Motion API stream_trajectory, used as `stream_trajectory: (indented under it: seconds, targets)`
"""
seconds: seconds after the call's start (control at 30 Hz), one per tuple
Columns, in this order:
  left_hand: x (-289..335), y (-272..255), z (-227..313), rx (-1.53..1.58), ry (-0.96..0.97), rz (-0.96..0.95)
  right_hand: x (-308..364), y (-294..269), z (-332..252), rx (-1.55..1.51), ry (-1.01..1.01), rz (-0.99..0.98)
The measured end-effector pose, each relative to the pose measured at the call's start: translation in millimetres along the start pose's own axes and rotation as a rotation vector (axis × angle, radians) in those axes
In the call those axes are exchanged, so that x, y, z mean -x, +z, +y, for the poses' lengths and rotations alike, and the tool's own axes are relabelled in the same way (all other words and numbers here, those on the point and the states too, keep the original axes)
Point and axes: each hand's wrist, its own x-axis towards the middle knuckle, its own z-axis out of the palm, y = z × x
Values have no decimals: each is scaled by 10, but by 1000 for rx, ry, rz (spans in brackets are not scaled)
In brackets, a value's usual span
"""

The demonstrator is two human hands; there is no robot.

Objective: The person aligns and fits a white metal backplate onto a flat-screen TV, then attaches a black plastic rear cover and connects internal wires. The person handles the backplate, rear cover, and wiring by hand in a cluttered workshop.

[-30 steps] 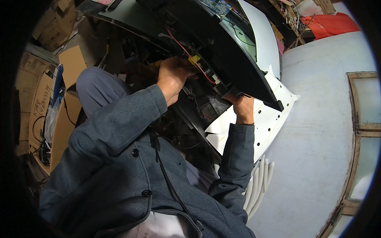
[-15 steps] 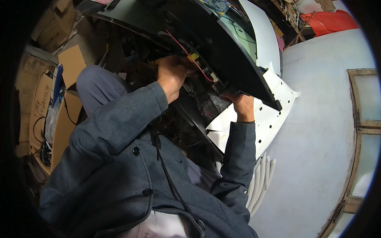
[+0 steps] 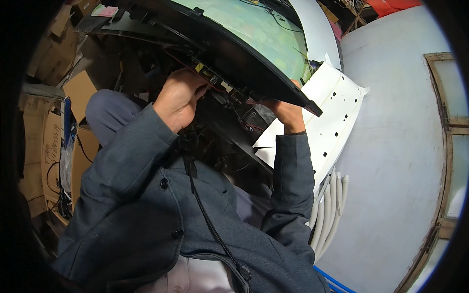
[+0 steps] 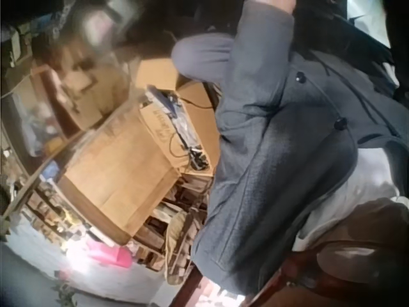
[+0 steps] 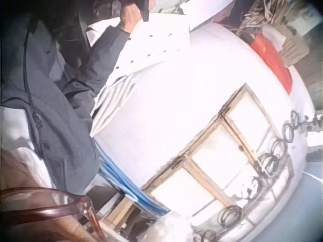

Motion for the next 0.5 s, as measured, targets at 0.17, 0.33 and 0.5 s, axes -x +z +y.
stream_trajectory:
  seconds: [0.17,0.33,0.5]
  targets:
    - [12,-60,10,60,-86,5,-90,34,-106,-76,-11,27]
    - [-35,-247,26,88,-50,-69,-71,32,-78,-123,54,-16]
    - [75,-322,221,168,-167,-94,-86,81,-235,-394,91,-87]
